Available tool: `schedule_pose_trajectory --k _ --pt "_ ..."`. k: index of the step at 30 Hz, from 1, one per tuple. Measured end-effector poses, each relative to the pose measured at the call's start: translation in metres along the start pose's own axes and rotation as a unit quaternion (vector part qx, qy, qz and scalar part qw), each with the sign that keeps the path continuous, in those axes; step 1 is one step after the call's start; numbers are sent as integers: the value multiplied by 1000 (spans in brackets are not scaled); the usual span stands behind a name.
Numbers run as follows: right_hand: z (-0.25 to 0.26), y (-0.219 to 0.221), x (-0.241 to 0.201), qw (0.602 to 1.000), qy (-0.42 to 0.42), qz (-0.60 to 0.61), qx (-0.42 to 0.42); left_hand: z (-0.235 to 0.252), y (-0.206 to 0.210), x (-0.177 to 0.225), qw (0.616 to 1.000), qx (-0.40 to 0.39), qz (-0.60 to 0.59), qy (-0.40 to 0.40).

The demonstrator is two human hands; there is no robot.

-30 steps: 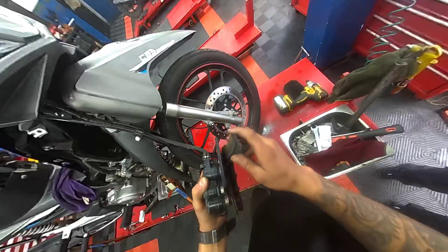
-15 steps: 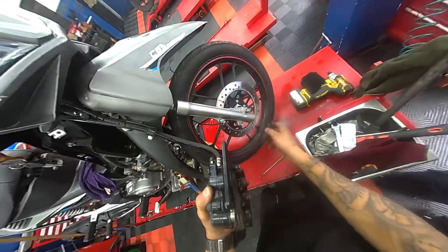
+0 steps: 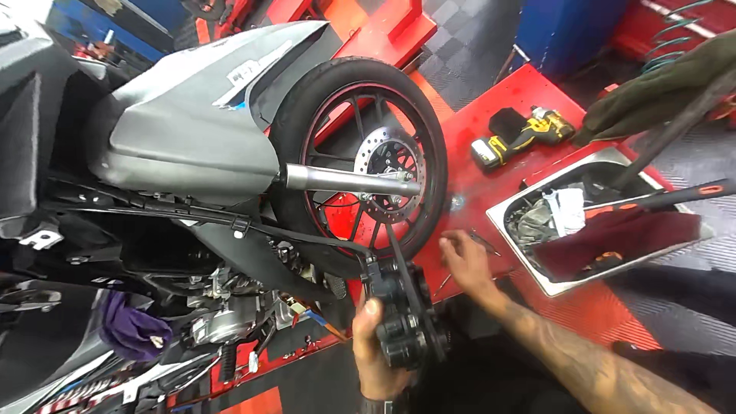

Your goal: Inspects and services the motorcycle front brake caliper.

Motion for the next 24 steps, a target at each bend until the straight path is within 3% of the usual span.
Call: schedule_pose_trajectory --k 2,4,6,9,12,16,20,24 --pt "-51 -28 -73 983 -163 45 69 5 1 -1 1000 16 19 -6" --pt "-109 -45 -124 941 -322 22 97 9 3 0 999 23 35 -11" --pt "-147 -40 -150 912 -390 -46 119 11 4 -1 999 18 44 -15" --pt "-162 -22 -155 903 -362 -147 178 12 -1 -3 997 8 68 -19" --pt "-169 -13 -156 917 -305 -160 202 12 -12 -5 993 13 115 -23" --pt "-177 -15 -155 938 -238 -43 248 8 -21 -5 982 10 187 -14" --pt "-191 -23 -145 928 -225 35 294 9 -29 -3 976 -1 216 -13" --pt "-215 -37 -127 909 -190 138 344 7 -32 5 985 -18 166 -43"
Point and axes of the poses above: each hand's wrist, its own z-axis towards the middle knuckle, its own y-axis out of the palm, x = y × z, the point moved 7 cm from there along z, towards the middle knuckle, and after that the axes turned 3 degrees about -x, right-handed, at the moved point
